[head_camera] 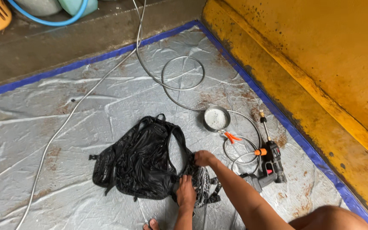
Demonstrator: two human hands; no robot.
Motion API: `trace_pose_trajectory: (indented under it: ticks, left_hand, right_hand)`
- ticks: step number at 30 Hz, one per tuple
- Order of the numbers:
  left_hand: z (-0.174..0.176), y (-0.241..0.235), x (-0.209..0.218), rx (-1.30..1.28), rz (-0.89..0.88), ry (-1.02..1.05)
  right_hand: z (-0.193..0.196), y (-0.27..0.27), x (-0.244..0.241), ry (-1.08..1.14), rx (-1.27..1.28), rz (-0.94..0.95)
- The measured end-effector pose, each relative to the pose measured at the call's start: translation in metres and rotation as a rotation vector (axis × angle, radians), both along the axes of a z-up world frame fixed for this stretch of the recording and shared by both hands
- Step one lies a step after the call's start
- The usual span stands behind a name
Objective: The person scrubs a black backpack with a brush and soapy water on a plastic sheet. They repeatedly dip the brush into a metal bowl of soapy water and scrub different sections of the backpack, including the straps and main body.
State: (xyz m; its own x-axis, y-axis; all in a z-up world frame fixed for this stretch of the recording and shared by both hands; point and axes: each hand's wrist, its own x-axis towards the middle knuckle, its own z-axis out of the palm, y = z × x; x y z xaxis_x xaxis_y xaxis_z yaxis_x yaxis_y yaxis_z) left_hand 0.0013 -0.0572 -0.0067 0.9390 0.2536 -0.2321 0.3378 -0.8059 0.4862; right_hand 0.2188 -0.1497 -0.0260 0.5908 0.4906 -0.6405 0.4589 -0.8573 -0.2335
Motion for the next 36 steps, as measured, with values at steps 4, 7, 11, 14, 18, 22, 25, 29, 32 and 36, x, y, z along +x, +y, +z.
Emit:
trace_pose_trajectory:
  ticks: [4,7,11,14,18,22,25,29,32,36]
  left_hand:
    - [-0.009,-0.004,-0.008,0.007,0.001,-0.071]
    - [-0.009,-0.005,-0.008,0.034,-0.048,-0.047]
    - [0.001,-0.011,-0.016,0.085,-0.098,0.02]
    - [0.028,-0.003,-0.014,0.034,-0.132,0.123]
    - [0.025,0.004,-0.01,-0.02,-0.142,0.142]
    - [0.057,0.021,0.005,0.033,-0.315,0.048]
    - [0.064,0.035,0.015,0.269,-0.428,0.3]
    - [0.075,0.047,0.03,0.451,-0.358,0.458]
    - [0.077,0.053,0.041,0.502,-0.314,0.516]
    - [0.063,0.068,0.043,0.526,-0.222,0.507]
  right_hand:
    - [0.027,0.003,0.005,0.035,0.131,-0.058]
    - [0.021,0.003,0.018,0.076,0.29,0.091]
    - [-0.023,-0.014,0.052,-0.205,0.67,0.227]
    - [0.022,-0.025,0.038,-0.374,0.87,-0.213]
    - [0.063,-0.039,-0.013,-0.164,1.036,-0.999]
    - [0.024,-0.057,-0.073,0.148,1.245,-1.337]
    - [0.016,-0.065,-0.118,0.125,1.19,-1.395]
    - [-0.004,-0.078,-0.133,-0.018,0.888,-1.139]
    - [-0.047,-0.075,-0.124,-0.174,0.529,-0.708]
    - [-0.025,-0.06,-0.131,-0.305,0.288,-0.553]
